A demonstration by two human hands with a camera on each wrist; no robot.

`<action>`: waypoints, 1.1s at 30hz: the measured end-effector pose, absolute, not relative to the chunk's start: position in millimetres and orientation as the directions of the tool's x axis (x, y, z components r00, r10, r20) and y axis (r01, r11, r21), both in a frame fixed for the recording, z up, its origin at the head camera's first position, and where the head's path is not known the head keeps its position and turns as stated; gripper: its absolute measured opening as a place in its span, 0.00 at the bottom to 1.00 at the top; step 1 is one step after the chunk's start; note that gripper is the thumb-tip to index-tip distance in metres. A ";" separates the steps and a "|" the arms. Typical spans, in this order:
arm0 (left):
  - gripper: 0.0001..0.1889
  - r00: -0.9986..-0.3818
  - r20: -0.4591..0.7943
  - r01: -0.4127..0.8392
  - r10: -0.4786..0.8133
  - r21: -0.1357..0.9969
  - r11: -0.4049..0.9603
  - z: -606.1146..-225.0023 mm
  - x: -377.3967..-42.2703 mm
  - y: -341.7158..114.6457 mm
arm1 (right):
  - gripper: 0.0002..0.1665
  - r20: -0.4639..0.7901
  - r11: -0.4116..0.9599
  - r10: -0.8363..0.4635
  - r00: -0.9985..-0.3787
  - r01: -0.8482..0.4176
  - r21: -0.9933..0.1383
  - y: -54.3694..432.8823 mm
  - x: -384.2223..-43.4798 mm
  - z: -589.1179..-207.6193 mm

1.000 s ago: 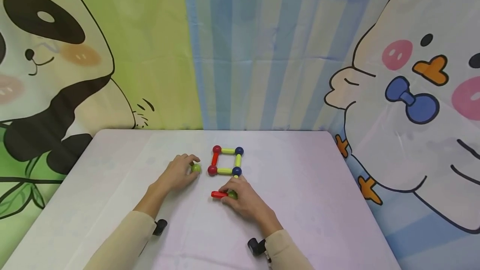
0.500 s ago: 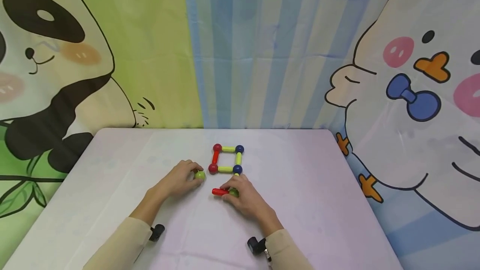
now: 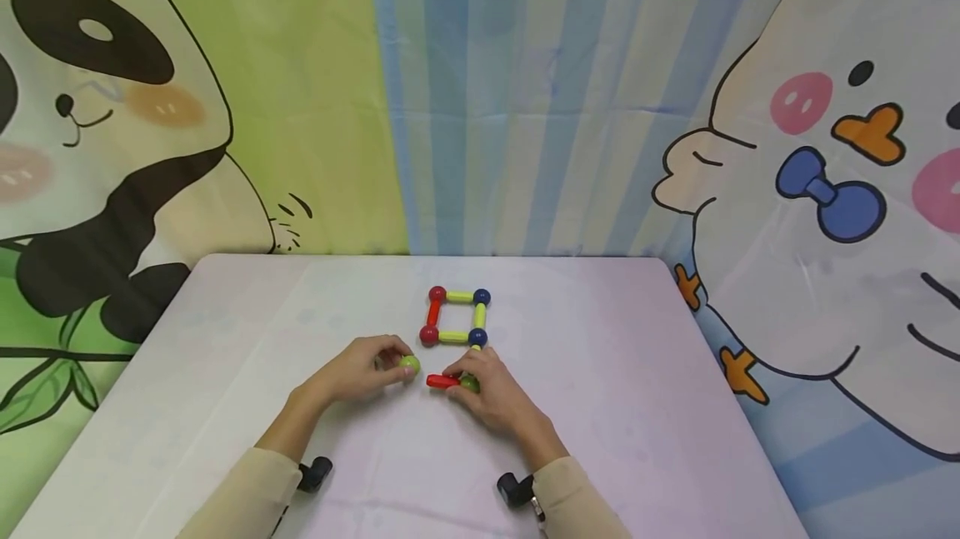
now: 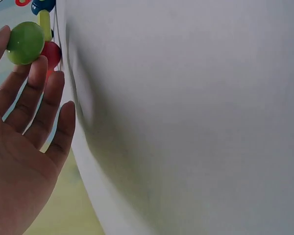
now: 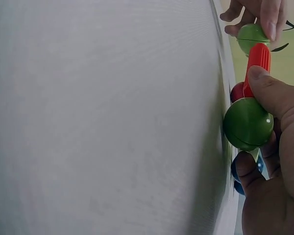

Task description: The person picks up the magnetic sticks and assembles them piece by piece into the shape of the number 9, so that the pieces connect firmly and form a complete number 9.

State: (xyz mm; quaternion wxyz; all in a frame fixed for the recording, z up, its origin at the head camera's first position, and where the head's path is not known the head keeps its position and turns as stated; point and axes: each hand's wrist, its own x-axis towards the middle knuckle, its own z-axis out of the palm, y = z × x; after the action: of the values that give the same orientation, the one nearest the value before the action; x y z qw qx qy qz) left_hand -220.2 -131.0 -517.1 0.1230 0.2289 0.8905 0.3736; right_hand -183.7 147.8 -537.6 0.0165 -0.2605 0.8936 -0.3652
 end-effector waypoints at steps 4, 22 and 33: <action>0.12 -0.863 -0.073 0.296 0.499 0.728 0.618 -518.7 -216.6 -130.4 | 0.13 0.157 0.601 -0.478 -0.864 -0.453 -0.659 147.6 -183.3 -540.0; 0.15 -0.824 -0.106 0.303 0.556 0.747 0.591 -518.6 -214.5 -114.2 | 0.14 0.151 0.654 -0.482 -0.863 -0.470 -0.593 156.9 -184.0 -532.5; 0.15 -0.836 -0.146 0.271 0.529 0.728 0.630 -514.8 -217.1 -111.3 | 0.10 0.144 0.649 -0.502 -0.852 -0.482 -0.588 152.9 -192.3 -531.1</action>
State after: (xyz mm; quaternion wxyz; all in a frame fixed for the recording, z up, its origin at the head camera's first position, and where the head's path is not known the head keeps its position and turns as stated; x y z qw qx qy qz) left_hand -217.1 -111.3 -514.8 0.1759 0.2257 0.8854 0.3663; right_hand -192.3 152.9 -531.1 0.0157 -0.2712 0.9080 -0.3190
